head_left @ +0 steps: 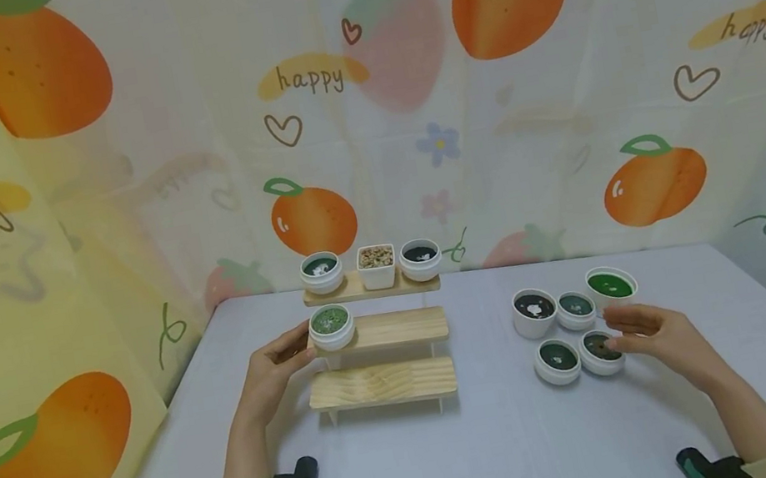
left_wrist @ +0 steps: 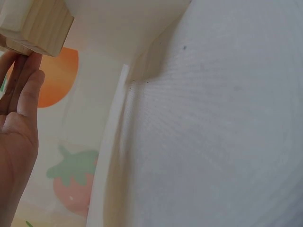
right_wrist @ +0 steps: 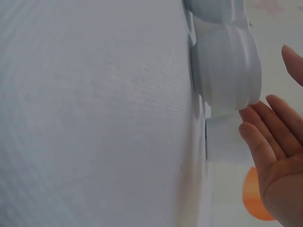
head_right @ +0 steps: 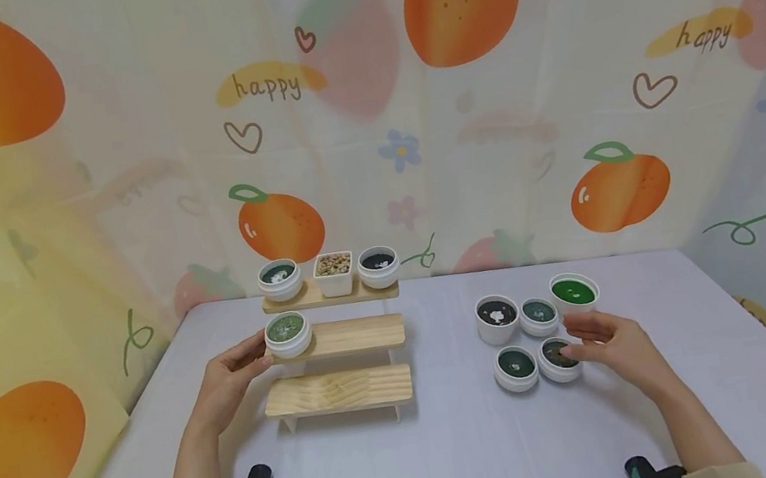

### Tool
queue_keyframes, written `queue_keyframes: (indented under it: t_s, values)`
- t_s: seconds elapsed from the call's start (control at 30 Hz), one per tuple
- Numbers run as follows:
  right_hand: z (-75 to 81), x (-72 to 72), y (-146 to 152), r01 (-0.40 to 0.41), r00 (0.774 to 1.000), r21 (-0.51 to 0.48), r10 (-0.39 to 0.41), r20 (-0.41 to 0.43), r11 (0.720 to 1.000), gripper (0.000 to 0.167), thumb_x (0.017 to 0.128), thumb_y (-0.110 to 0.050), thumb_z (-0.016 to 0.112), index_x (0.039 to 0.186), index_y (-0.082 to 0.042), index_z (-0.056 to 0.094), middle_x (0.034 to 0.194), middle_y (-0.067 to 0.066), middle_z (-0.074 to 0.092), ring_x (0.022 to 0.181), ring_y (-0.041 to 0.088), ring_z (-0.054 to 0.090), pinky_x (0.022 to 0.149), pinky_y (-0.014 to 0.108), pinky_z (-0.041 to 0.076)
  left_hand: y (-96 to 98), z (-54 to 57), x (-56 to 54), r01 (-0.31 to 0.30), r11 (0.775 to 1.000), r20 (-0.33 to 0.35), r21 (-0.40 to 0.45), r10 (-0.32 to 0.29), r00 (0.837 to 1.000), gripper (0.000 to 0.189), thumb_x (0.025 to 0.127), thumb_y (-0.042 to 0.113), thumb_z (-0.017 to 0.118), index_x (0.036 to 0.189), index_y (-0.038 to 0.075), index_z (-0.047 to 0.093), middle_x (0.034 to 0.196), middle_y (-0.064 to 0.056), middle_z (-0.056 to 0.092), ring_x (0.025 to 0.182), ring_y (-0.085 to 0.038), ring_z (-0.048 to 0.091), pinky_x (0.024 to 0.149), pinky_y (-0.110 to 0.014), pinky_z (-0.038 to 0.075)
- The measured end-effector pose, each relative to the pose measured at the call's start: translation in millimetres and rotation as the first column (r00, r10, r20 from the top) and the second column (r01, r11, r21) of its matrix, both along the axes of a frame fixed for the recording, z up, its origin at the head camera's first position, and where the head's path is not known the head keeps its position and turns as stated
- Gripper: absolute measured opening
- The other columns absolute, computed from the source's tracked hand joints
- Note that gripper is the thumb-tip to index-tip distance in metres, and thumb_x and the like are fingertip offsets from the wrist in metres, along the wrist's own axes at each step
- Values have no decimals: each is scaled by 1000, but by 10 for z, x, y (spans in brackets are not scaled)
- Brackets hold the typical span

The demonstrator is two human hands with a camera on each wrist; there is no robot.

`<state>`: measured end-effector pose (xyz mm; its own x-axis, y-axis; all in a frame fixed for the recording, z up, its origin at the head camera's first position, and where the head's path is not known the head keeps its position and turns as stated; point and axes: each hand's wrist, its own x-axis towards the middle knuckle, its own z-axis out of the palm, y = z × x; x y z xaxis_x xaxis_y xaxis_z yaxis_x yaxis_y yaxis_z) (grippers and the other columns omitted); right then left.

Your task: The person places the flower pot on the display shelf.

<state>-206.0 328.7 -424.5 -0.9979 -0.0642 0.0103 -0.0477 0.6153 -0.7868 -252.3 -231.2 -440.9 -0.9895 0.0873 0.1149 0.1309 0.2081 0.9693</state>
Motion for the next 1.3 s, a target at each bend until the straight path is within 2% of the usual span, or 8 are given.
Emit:
queue_keyframes:
  t_s: [0.37, 0.53, 0.6, 0.67, 0.77, 0.9, 1.13, 1.3]
  values:
    - [-53, -3, 31, -58, 998, 8, 58, 40, 998, 62, 89, -29, 74, 139, 0, 52, 141, 24, 57, 102, -20, 51, 84, 9, 49, -3, 2, 2, 5, 1000, -2, -4, -5, 1000, 57, 89, 19, 73, 141, 5, 53, 146, -19, 54, 109, 11, 59, 94, -8, 46]
    - [-63, -3, 30, -75, 996, 42, 73, 58, 996, 62, 89, -31, 73, 139, -1, 53, 140, 22, 58, 120, 17, 62, 89, 22, 53, 2, 23, 13, 2, 1000, 2, 0, -2, 1000, 57, 90, 18, 72, 142, 5, 53, 146, -20, 53, 108, 12, 59, 93, -7, 46]
    - [-70, -5, 31, -78, 995, 47, 75, 66, 996, 62, 88, -33, 73, 139, -1, 53, 140, 21, 58, 126, 34, 58, 94, 34, 55, 3, 29, 16, 0, 1000, 4, -3, 0, 1000, 57, 90, 18, 72, 142, 5, 52, 147, -20, 52, 108, 13, 59, 93, -7, 46]
    - [-80, -6, 34, -77, 994, 45, 73, 75, 996, 63, 88, -34, 73, 138, -2, 53, 141, 22, 57, 128, 42, 53, 98, 47, 53, 4, 31, 18, -2, 1000, 8, -8, 2, 1000, 57, 90, 18, 72, 142, 5, 52, 147, -19, 52, 108, 13, 58, 93, -7, 45]
    - [-99, -7, 44, -83, 993, 43, 79, 88, 996, 63, 88, -33, 73, 139, -2, 53, 142, 23, 55, 129, 45, 51, 99, 57, 50, 5, 30, 20, -3, 1000, 13, -16, 3, 1000, 57, 90, 19, 72, 142, 6, 52, 147, -18, 52, 108, 13, 58, 93, -7, 45]
    - [-117, -5, 40, -88, 990, 61, 81, 112, 994, 66, 87, -33, 74, 140, -2, 52, 143, 24, 53, 129, 46, 51, 99, 59, 49, 3, 24, 18, -3, 1000, 13, -10, 3, 1000, 58, 90, 19, 72, 142, 6, 52, 146, -16, 54, 108, 13, 58, 93, -7, 46]
    - [-136, -15, 34, -86, 991, 66, 79, 110, 994, 67, 84, -30, 78, 139, -1, 53, 142, 25, 54, 129, 47, 52, 100, 58, 49, -5, 4, 0, 19, 999, 6, 46, -20, 1000, 58, 90, 16, 71, 143, 3, 51, 123, 17, 65, 110, 9, 60, 94, -10, 48]
    - [-151, -18, 37, -95, 991, 68, 88, 101, 993, 66, 84, -29, 78, 139, -1, 53, 141, 24, 55, 128, 47, 52, 100, 58, 49, -7, 2, 2, 21, 999, 2, 45, -21, 1000, 58, 90, 16, 72, 143, 3, 51, 121, 19, 65, 110, 9, 60, 94, -10, 48]
